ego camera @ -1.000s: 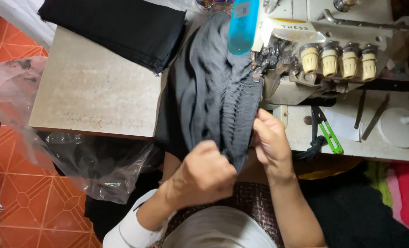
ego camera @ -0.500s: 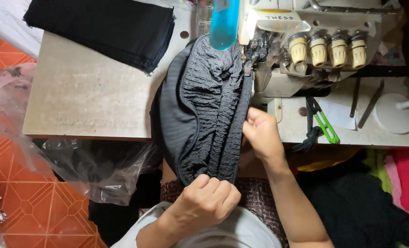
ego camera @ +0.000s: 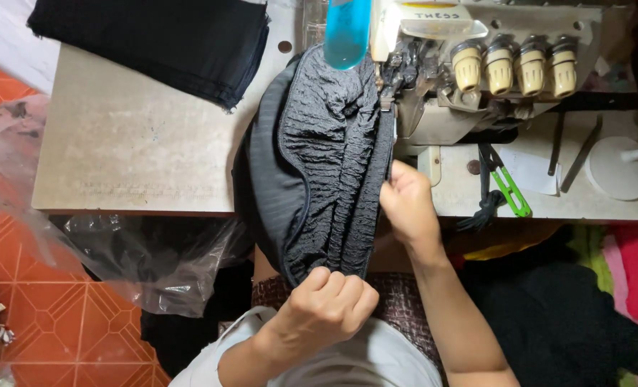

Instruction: Inspecting and stretching the waistband of a garment at a sewing workstation

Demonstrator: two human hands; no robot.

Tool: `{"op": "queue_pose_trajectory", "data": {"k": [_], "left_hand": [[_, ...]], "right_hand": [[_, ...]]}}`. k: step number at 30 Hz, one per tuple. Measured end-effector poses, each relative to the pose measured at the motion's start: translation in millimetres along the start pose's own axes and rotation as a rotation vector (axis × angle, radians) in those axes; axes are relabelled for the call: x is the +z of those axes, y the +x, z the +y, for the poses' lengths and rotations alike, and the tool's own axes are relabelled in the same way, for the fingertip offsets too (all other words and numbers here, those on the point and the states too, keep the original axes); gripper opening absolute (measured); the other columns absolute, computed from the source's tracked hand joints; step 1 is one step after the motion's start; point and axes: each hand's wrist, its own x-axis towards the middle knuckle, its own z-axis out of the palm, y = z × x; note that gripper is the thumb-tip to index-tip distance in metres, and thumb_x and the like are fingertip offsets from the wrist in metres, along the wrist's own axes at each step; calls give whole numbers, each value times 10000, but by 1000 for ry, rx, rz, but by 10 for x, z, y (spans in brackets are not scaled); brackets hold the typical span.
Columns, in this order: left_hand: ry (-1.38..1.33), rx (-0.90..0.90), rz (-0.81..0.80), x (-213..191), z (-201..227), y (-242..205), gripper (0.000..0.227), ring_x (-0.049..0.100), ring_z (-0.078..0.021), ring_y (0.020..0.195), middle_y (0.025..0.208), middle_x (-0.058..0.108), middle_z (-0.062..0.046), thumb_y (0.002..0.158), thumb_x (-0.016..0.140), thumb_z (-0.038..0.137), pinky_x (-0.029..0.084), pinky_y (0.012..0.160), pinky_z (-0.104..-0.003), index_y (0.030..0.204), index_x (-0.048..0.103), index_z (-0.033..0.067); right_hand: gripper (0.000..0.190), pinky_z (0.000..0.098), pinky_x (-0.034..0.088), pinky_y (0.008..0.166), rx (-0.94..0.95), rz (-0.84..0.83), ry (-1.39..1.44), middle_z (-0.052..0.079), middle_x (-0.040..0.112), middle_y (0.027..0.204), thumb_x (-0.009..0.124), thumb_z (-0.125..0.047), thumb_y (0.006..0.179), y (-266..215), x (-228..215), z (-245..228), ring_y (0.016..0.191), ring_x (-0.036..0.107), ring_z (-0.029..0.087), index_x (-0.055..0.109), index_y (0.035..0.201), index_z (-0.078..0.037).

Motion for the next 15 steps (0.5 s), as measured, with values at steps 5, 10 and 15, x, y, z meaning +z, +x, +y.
{"op": "queue_pose_trajectory", "data": {"k": [5, 10, 15], "left_hand": [[-58, -41, 34, -28, -7, 21, 255, 354, -150, 527, 623, 354, 24, 962, 443, 43, 286, 540, -298, 749, 497, 172], [-53, -38, 33, 17, -4, -3, 261, 342, -142, 528, 622, 347, 30, 953, 434, 29, 287, 551, -286, 744, 486, 176], [-32, -16, 45, 55, 7, 18, 254, 363, -150, 532, 629, 358, 6, 958, 455, 1, 300, 556, -295, 745, 514, 125]], "right_hand": [[102, 185, 477, 600, -8, 175, 505, -1, 670, 820, 618, -52, 926, 196, 104, -38, 717, 554, 31, 687, 863, -11], [375, 213, 302, 516, 156, 176, 457, -47, 428, 612, 519, -271, 996, -384, 86, 111, 574, 370, 48, 457, 648, -144], [149, 233, 454, 641, 157, -56, 266, -25, 616, 750, 618, -108, 919, -1082, 188, 200, 723, 505, 57, 649, 779, -68]]}}
